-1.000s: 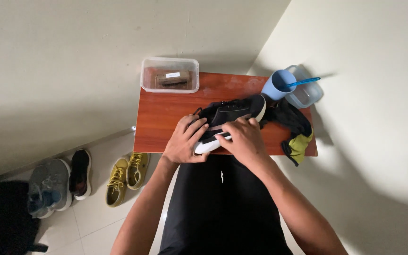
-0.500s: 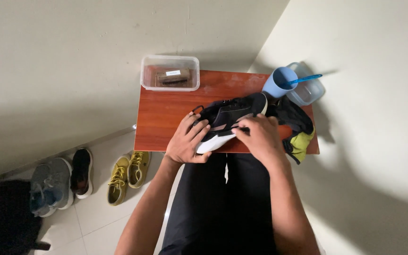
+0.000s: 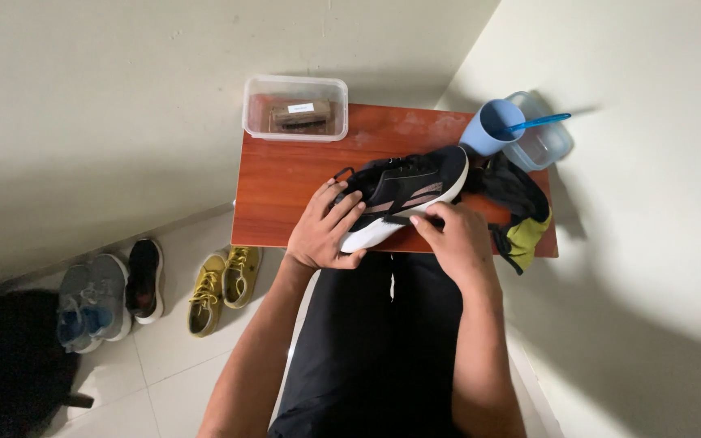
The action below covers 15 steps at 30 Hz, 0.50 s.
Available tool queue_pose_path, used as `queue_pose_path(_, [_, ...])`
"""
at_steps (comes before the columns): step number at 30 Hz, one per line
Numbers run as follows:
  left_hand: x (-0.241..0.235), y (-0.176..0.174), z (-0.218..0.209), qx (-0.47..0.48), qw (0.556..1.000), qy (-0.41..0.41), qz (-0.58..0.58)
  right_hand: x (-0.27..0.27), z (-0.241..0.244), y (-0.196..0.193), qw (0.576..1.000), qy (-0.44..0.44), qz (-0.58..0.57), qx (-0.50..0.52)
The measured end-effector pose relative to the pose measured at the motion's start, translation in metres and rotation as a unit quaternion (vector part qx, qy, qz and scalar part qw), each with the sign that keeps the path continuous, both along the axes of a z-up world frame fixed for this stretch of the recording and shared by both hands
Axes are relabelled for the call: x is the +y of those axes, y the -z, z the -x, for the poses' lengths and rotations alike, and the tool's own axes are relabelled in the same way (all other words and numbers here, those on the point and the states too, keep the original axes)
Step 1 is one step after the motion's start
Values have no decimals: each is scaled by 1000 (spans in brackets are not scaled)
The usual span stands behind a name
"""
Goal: The person wipes a black and white sneaker with a green cloth. They then use a brush to scrub the white sole of the shoe. The person continues to scrub the sole and the side of the shoe with the brush.
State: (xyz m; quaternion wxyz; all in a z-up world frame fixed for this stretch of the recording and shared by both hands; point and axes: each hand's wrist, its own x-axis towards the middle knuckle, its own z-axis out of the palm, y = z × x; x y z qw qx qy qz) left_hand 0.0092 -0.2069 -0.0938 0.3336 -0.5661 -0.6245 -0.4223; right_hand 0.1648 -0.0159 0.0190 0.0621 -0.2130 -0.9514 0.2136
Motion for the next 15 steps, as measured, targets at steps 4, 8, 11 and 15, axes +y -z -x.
queue_pose_path(4, [0, 1, -2, 6, 1000, 0, 10, -17, 7, 25, 999, -34, -40, 11])
queue_pose_path(8, [0, 4, 0, 13, 1000, 5, 12, -33, 10, 28, 996, -43, -48, 54])
queue_pose_path(11, [2, 4, -1, 18, 1000, 6, 10, -16, 1, 28, 997, -22, -46, 61])
queue_pose_path(15, [1, 0, -1, 12, 1000, 6, 1, -14, 0, 30, 999, 13, -41, 32])
